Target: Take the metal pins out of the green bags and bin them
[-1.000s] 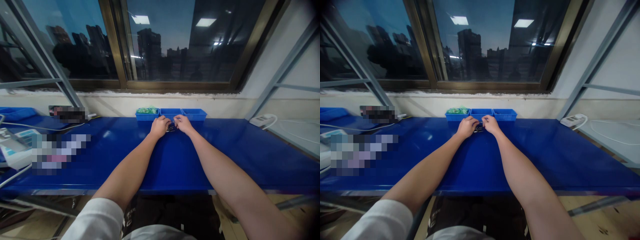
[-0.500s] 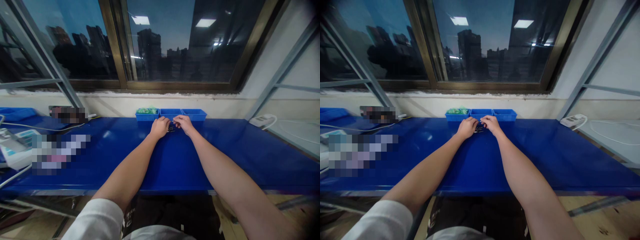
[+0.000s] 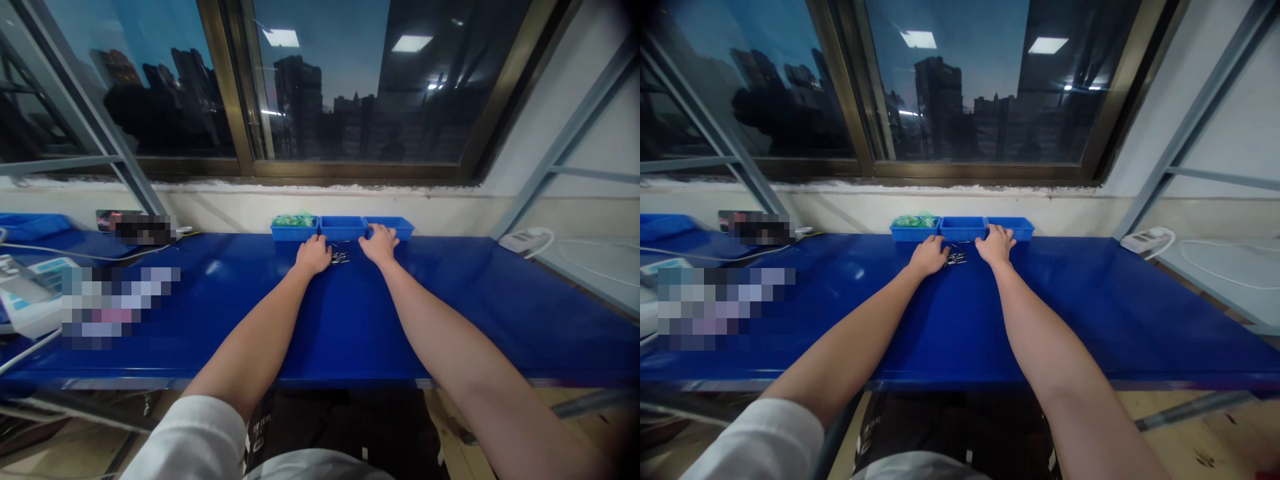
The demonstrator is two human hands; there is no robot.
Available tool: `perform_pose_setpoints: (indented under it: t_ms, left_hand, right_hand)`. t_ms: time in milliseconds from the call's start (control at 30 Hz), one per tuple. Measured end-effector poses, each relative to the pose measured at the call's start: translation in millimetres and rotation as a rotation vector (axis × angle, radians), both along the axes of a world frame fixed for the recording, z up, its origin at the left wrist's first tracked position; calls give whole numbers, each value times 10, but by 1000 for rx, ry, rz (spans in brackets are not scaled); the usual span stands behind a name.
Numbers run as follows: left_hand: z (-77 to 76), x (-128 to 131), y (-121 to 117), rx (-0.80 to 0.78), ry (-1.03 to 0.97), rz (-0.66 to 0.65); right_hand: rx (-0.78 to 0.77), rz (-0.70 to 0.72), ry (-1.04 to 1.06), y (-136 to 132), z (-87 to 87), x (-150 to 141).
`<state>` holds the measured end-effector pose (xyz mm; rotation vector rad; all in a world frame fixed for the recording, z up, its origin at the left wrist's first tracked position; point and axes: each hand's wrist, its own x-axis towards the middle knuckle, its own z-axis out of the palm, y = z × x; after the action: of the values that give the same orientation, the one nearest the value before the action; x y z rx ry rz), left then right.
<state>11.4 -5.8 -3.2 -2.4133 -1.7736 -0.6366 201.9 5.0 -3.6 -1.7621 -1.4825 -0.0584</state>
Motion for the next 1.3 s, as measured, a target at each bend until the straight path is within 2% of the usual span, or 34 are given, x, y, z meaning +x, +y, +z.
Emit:
perform_pose_setpoints:
  t_ms: [133, 400, 500, 633, 733, 900, 1067, 1167, 1300]
  left_hand:
    - [-17, -5, 17, -54, 19, -16]
    - [-49, -15, 37, -83, 21, -38]
    - [-46, -28, 29, -109, -1, -59]
    - [-45, -33, 4, -184, 38, -179]
    - [-54, -17, -7, -226, 105, -202]
    - [-62, 9, 7, -304, 167, -206]
    - [-48, 28, 13, -314, 161, -270]
    - [-39, 43, 3, -306, 136, -293]
    - [-35, 52, -6, -290, 120, -320]
  right_hand:
    - [-94, -25, -14, 37, -15, 25]
    - [-203, 46, 10, 108, -71, 50]
    - [-163, 71, 11, 93, -71, 41]
    - [-22, 79, -32, 50, -51, -49]
    - [-49, 175, -118, 16, -42, -172]
    - [-258, 367, -258, -20, -63, -334]
    - [-275, 560, -168, -8, -72, -329]
    - [-276, 569, -109, 4, -68, -304]
    - [-256, 556, -137, 7, -69, -285]
